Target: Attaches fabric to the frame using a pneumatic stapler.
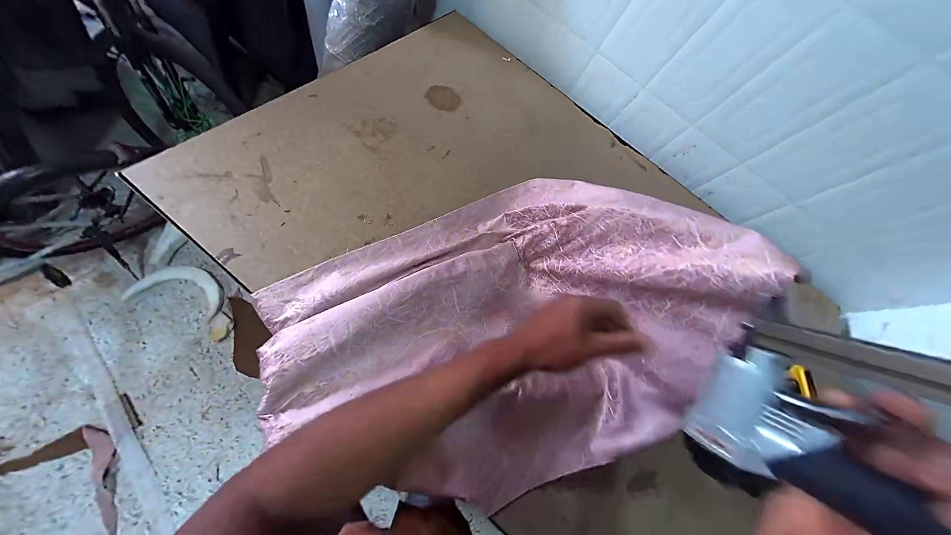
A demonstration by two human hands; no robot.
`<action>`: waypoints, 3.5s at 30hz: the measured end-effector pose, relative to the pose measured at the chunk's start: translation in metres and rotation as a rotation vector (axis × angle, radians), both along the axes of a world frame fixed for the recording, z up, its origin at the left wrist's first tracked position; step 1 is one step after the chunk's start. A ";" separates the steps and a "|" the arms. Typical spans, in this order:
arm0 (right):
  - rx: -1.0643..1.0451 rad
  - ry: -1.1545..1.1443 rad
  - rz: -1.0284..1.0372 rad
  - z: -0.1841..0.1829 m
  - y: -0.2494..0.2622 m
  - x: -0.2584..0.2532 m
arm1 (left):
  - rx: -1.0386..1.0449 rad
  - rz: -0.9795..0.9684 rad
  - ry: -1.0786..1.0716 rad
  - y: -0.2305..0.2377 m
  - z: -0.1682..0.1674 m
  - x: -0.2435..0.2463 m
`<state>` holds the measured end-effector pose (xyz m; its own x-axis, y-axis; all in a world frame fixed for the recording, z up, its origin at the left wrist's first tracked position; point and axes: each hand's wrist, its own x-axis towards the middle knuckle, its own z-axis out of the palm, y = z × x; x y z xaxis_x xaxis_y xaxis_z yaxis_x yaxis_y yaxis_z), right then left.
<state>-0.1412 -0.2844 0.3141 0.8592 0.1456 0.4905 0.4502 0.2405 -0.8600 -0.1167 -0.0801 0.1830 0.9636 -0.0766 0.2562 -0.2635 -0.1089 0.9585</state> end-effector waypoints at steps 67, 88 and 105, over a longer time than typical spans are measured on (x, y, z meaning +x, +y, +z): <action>-0.278 0.008 -0.004 -0.324 0.141 0.164 | 1.034 0.364 0.426 0.119 -0.196 0.114; -0.236 0.059 0.064 -0.322 0.150 0.147 | 1.131 0.371 0.454 0.142 -0.195 0.062; -0.266 -0.024 0.025 -0.325 0.167 0.127 | 1.104 0.352 0.484 0.146 -0.194 0.067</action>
<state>-0.0139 -0.1174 -0.0109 0.8426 0.2930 0.4519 0.4676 0.0183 -0.8837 -0.0493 0.0657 -0.0111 0.9525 0.2559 -0.1654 0.2959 -0.9063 0.3019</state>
